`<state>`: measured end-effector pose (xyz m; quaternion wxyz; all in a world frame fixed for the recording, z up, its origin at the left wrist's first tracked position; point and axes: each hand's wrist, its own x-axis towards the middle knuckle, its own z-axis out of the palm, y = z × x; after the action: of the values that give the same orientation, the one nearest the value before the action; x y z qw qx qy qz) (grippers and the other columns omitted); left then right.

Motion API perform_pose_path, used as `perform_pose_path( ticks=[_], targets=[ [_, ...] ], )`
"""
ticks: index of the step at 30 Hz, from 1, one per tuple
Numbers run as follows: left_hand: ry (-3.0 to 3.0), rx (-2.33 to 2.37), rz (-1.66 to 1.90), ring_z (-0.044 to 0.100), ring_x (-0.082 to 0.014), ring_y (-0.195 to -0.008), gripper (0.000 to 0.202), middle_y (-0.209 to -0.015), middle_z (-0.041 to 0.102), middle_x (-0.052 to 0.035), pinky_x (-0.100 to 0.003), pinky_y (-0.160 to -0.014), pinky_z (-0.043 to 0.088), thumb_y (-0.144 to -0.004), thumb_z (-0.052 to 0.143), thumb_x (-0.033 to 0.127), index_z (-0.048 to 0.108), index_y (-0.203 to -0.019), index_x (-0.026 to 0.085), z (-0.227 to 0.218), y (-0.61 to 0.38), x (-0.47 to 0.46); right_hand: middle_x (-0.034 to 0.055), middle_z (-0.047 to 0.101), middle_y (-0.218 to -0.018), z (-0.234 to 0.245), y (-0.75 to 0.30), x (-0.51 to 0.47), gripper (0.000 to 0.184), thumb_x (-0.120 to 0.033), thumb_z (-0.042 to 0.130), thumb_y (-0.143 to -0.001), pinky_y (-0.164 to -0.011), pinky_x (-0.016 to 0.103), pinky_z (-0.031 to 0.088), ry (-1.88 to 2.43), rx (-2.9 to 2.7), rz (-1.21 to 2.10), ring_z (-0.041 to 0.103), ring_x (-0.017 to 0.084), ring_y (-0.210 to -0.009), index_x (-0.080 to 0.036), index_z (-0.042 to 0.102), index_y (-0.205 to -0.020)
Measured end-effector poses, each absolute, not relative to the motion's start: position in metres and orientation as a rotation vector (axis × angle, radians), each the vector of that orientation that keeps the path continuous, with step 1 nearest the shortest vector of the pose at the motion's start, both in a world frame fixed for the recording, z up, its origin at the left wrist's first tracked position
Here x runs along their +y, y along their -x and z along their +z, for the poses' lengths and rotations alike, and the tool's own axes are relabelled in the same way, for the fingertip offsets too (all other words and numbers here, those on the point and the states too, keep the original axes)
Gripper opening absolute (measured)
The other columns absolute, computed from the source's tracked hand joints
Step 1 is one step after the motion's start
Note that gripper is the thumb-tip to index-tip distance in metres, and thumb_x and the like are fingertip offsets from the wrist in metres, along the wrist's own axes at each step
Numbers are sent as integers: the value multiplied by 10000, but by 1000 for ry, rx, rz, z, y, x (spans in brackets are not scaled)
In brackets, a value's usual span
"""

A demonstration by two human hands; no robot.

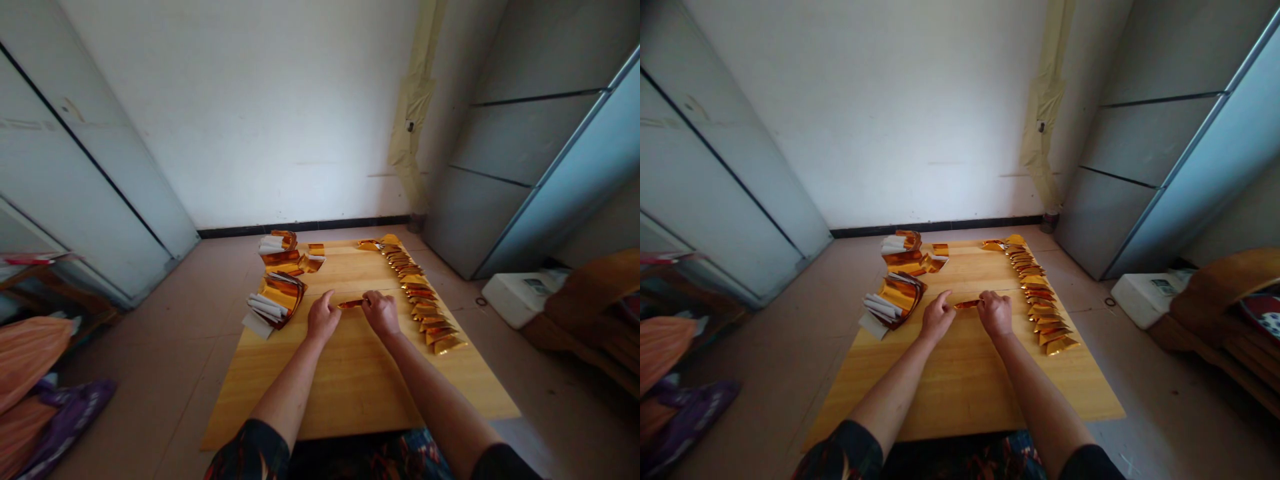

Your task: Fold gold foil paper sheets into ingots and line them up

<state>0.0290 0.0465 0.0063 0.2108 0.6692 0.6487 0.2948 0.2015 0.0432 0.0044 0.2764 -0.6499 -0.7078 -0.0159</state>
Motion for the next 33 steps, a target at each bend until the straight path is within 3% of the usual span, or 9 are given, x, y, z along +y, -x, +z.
perform_pose_path(
  ticks=[5,16,22,27,33],
  targets=[
    [-1851,1812,829,599,-156,-843,481,-852,665,-18,-258,-809,443,-755,525,146,554,-1233,192,2,-34,50,25,691,-791,4,-200,45,169,-131,476,-814,-695,250,284,1741,-1920,-53,595,135,-738,-193,633,-819],
    [-1924,1793,819,595,-144,-803,451,-824,662,-15,-250,-792,443,-760,493,86,586,-1186,203,1,-38,60,30,692,-772,-3,-204,57,150,-125,487,-808,-710,247,325,1702,-1892,5,610,138,-720,-180,620,-767],
    [-1888,1864,882,595,-142,-795,473,-790,651,-1,-238,-786,439,-762,497,97,564,-1215,215,-3,-39,74,43,688,-859,-11,-209,64,164,-223,532,-805,-697,235,408,1618,-1818,64,620,143,-742,-183,633,-929],
    [-1883,1922,930,591,-151,-811,473,-801,647,-14,-245,-799,436,-771,495,108,558,-1228,215,-3,-39,92,63,647,-946,-17,-222,79,248,-172,475,-773,-662,244,449,1614,-1723,103,572,128,-645,-173,633,-965],
    [-1848,1918,971,585,-154,-791,462,-791,632,-24,-256,-796,443,-766,502,104,568,-1216,188,-14,-38,95,105,597,-1111,-4,-250,140,320,-138,459,-732,-766,281,463,1665,-1687,51,586,181,-857,-156,644,-993]
  ],
)
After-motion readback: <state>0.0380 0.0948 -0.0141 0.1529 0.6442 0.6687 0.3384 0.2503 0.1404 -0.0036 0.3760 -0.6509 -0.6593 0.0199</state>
